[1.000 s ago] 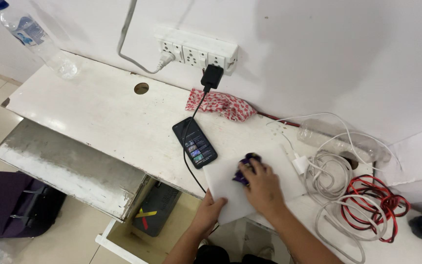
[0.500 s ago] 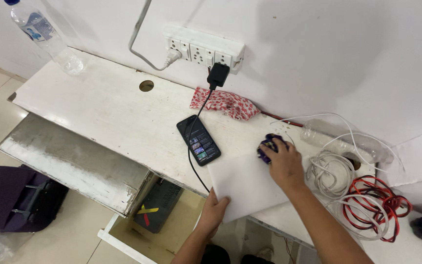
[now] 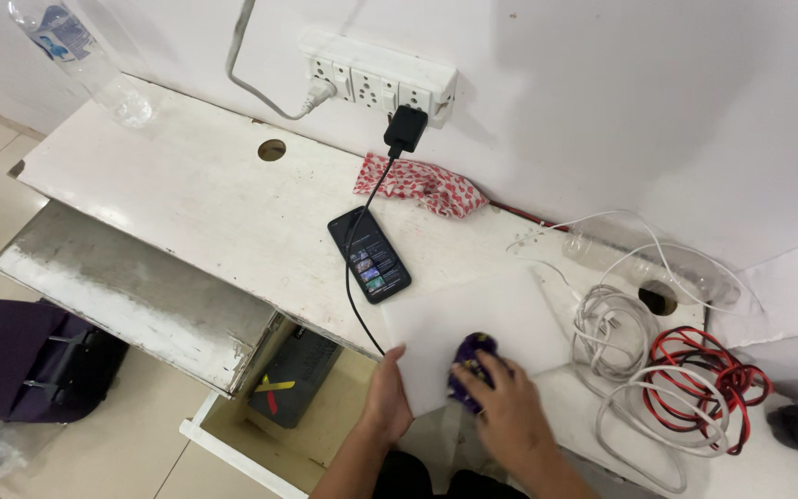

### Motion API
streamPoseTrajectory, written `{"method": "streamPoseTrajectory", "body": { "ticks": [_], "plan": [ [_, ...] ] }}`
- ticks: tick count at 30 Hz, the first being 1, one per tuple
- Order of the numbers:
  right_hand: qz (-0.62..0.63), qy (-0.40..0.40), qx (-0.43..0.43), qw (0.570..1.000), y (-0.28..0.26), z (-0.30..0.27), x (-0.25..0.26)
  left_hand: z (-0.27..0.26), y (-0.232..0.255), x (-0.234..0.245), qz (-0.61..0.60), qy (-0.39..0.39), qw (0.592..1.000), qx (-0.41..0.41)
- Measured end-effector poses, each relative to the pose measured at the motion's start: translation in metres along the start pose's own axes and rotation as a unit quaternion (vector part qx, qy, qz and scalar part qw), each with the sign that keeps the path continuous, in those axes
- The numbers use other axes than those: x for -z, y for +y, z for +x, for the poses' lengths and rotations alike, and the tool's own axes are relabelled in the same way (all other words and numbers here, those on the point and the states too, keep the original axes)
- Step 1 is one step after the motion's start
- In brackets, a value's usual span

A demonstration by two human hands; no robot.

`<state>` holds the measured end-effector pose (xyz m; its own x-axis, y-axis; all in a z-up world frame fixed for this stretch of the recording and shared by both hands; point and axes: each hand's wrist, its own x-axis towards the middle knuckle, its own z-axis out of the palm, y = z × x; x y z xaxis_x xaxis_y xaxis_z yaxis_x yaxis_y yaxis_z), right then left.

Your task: The person unpacks a patterned cloth, foam sheet, and coiled cables by hand. The person then places the cables into a desk drawer, wraps a charging cable around a power adapter, and stores them in the drawer.

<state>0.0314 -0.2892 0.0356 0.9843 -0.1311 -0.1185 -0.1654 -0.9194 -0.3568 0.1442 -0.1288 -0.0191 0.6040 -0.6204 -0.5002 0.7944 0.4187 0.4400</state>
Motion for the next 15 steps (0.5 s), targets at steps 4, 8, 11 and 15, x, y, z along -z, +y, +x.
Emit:
{"method": "streamPoseTrajectory", "body": {
  "ticks": [4,8,11,15],
  "plan": [
    [0.041,0.048,0.156,0.986,-0.047,0.0,-0.009,-0.007,0.008,0.001,0.048,0.121,0.991,0.036],
    [0.042,0.051,0.181,0.981,-0.059,0.045,0.005,-0.006,0.007,0.005,0.042,0.081,0.995,0.035],
    [0.033,0.082,0.14,0.986,-0.057,0.084,0.012,-0.001,0.003,0.003,0.073,0.086,0.993,0.034],
    [-0.019,0.12,0.085,0.989,-0.044,0.122,0.009,0.002,-0.009,0.009,0.067,0.016,0.998,0.006]
  ]
}}
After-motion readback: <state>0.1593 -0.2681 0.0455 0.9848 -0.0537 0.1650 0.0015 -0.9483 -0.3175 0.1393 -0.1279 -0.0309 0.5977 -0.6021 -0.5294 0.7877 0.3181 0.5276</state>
